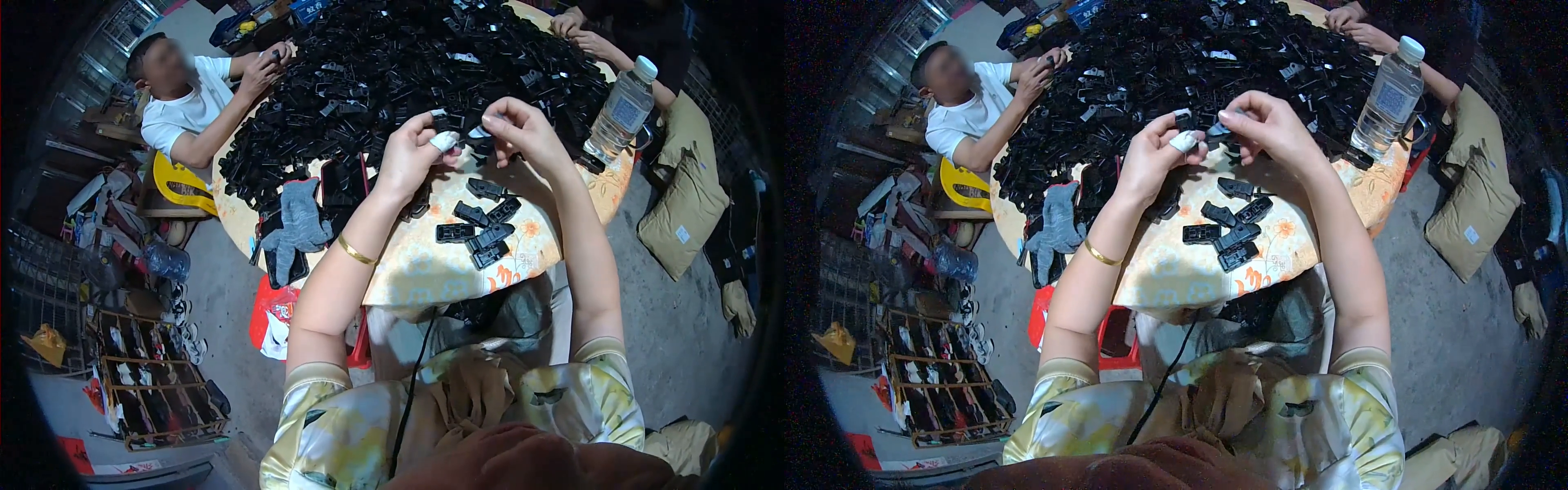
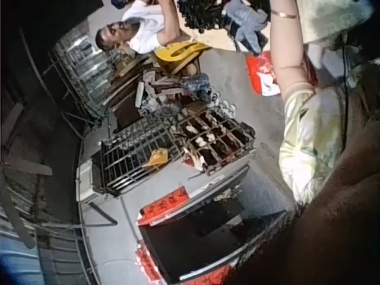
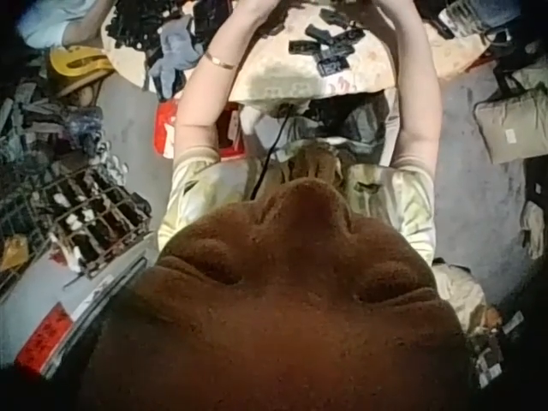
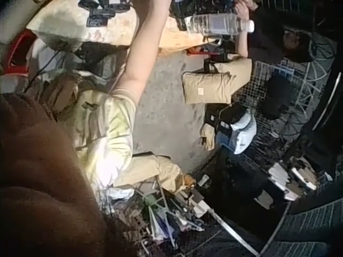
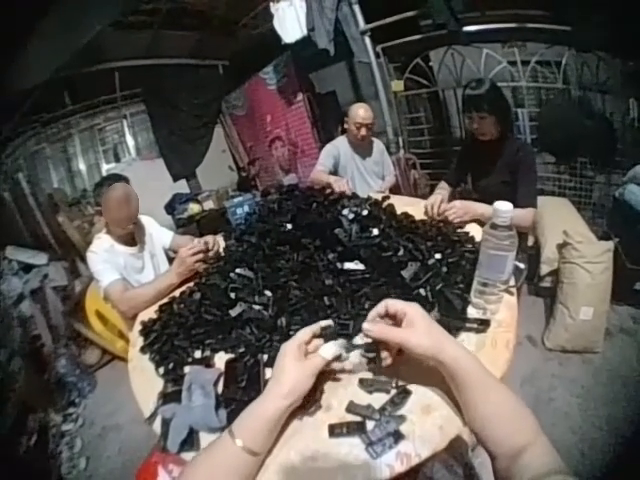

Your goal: Inspecting and sorting a large quantity of small black plastic components on a table.

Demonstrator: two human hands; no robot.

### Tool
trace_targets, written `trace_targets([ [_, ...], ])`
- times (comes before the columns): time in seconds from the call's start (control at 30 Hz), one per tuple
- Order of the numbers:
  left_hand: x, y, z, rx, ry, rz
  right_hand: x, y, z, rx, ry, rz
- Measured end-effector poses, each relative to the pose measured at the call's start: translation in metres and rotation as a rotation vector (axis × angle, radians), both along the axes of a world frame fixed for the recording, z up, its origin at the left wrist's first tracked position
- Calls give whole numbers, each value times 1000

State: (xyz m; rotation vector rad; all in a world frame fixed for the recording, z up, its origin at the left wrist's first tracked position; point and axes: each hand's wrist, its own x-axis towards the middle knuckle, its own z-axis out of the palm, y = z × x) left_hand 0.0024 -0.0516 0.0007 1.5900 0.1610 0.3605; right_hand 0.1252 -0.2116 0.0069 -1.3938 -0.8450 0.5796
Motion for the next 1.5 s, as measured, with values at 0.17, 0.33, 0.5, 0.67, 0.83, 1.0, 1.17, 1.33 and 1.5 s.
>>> trace_targets([
  [0.17, -2, -8, -1, 10, -72, 3, -15, 18, -12, -33, -123, -66],
  [0.33, -13, -15, 19, 674, 84, 48, -19, 18, -12, -18, -383, -205],
  [0.5, -14, -14, 13, 124, 0, -82, -19, 20, -17, 154, -502, -238],
  [0.67, -8, -2, 7, -282, 31, -61, -20, 22, -18, 221, -622, -225],
  [0.83, -9, -5, 3, -213, 8, 21, -29, 20, -12, 176, -525, -244],
  [1.0, -7, -3, 0, -248, 19, 8, -32, 22, -15, 183, -557, -303],
  [1.17, -7, -8, 0, -171, 36, 90, -31, 21, -14, 121, -485, -307],
  [1.33, -9, -8, 4, -13, -53, 32, -31, 25, -19, 188, -582, -349],
  [1.5, -17, -19, 11, 568, -113, 100, -31, 26, -15, 138, -433, -301],
])
